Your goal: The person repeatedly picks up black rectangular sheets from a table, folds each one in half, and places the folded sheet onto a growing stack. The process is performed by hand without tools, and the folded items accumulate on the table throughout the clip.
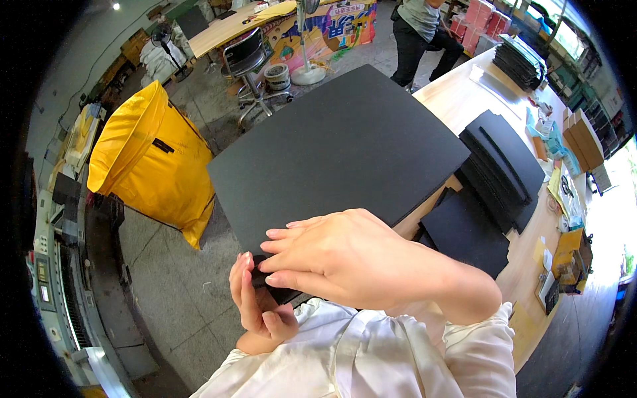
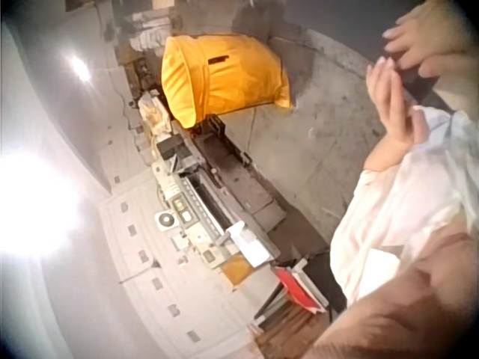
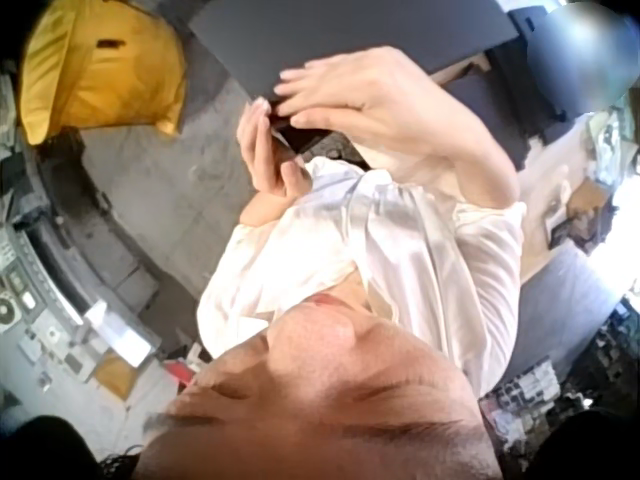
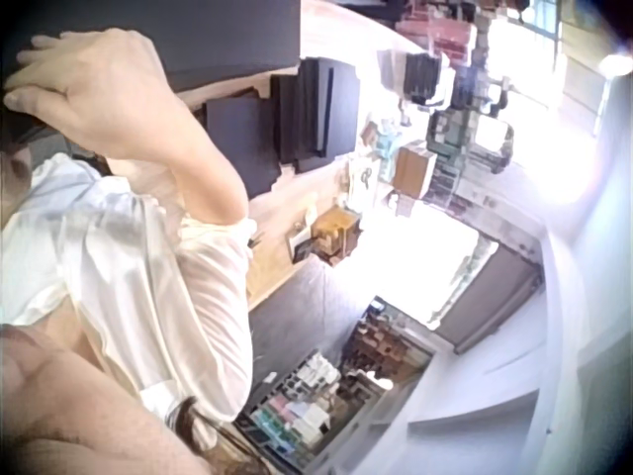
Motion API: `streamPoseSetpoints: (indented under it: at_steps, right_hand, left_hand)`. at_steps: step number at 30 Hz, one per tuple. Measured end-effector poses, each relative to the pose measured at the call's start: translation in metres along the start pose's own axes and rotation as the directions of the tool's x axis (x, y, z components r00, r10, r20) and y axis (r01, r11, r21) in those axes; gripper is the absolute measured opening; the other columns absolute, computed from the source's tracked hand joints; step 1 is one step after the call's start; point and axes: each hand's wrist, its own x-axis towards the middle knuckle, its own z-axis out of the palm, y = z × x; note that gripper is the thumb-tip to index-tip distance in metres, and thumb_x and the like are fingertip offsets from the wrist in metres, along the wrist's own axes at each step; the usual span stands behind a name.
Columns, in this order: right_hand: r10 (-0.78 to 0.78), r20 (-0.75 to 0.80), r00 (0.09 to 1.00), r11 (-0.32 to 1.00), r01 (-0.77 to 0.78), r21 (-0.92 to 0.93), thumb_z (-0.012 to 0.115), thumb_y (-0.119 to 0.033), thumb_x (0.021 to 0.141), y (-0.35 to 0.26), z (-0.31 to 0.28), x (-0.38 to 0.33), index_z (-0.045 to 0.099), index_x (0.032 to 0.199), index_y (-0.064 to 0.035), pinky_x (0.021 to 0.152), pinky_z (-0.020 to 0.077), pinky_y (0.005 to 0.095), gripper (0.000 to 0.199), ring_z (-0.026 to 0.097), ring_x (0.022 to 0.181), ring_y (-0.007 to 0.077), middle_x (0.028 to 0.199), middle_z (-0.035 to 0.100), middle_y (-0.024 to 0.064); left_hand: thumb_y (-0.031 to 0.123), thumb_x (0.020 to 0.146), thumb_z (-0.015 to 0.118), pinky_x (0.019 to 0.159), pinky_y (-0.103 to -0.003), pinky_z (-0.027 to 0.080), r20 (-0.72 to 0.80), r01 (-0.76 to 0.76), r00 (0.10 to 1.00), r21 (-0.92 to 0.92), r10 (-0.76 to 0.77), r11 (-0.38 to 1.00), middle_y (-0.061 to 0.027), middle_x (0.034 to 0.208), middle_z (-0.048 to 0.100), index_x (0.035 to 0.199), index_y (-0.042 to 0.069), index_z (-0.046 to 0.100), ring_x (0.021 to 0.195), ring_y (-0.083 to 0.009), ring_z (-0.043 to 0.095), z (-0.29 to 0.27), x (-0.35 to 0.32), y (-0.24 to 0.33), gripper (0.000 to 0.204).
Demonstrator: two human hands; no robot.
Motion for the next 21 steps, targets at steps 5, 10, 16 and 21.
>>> streamPoseSetpoints:
  at_steps: [5,10,16,21]
  right_hand:
    - [0.013,0.001,1.000,1.000,-0.013,0.014,0.072,-0.013,0.084,0.0000,-0.0018,0.0007,0.073,0.100,0.0006,0.094,0.0526,0.0425,0.021,0.067,0.106,0.0319,0.097,0.072,0.0173]
    - [0.015,-0.003,1.000,1.000,-0.015,0.007,0.072,-0.013,0.083,0.0007,-0.0015,-0.0001,0.073,0.100,0.0005,0.093,0.0528,0.0424,0.021,0.067,0.106,0.0323,0.099,0.072,0.0185]
    - [0.008,-0.001,1.000,1.000,-0.008,0.000,0.072,-0.014,0.083,0.0013,-0.0012,0.0000,0.073,0.100,0.0002,0.093,0.0531,0.0421,0.022,0.067,0.106,0.0322,0.101,0.072,0.0193]
    - [0.002,-0.002,1.000,1.000,-0.002,0.000,0.072,-0.014,0.083,0.0018,-0.0004,-0.0006,0.073,0.101,-0.0005,0.093,0.0528,0.0418,0.022,0.067,0.106,0.0318,0.102,0.072,0.0189]
  left_hand:
    - [0.030,0.096,0.040,0.103,-0.053,0.039,-0.050,0.026,0.998,-0.012,-0.027,1.000,-0.0271,0.121,0.058,0.128,-0.010,0.052,0.112,-0.0410,0.057,0.0038,0.0005,0.0018,0.053]
    - [0.029,0.096,0.031,0.103,-0.056,0.038,0.039,-0.042,0.998,0.016,0.041,0.999,-0.0317,0.132,0.049,0.135,-0.015,0.041,0.120,-0.0441,0.051,0.0002,0.0011,-0.0021,0.059]
    - [0.028,0.096,0.029,0.102,-0.056,0.039,0.044,-0.046,0.998,0.042,0.044,0.998,-0.0329,0.133,0.047,0.136,-0.014,0.040,0.120,-0.0443,0.051,-0.0012,-0.0015,-0.0020,0.059]
    - [0.034,0.096,0.039,0.103,-0.054,0.038,-0.064,-0.082,0.994,0.049,0.085,0.995,-0.0246,0.129,0.051,0.135,0.001,0.048,0.114,-0.0405,0.055,0.0050,-0.0054,-0.0024,0.053]
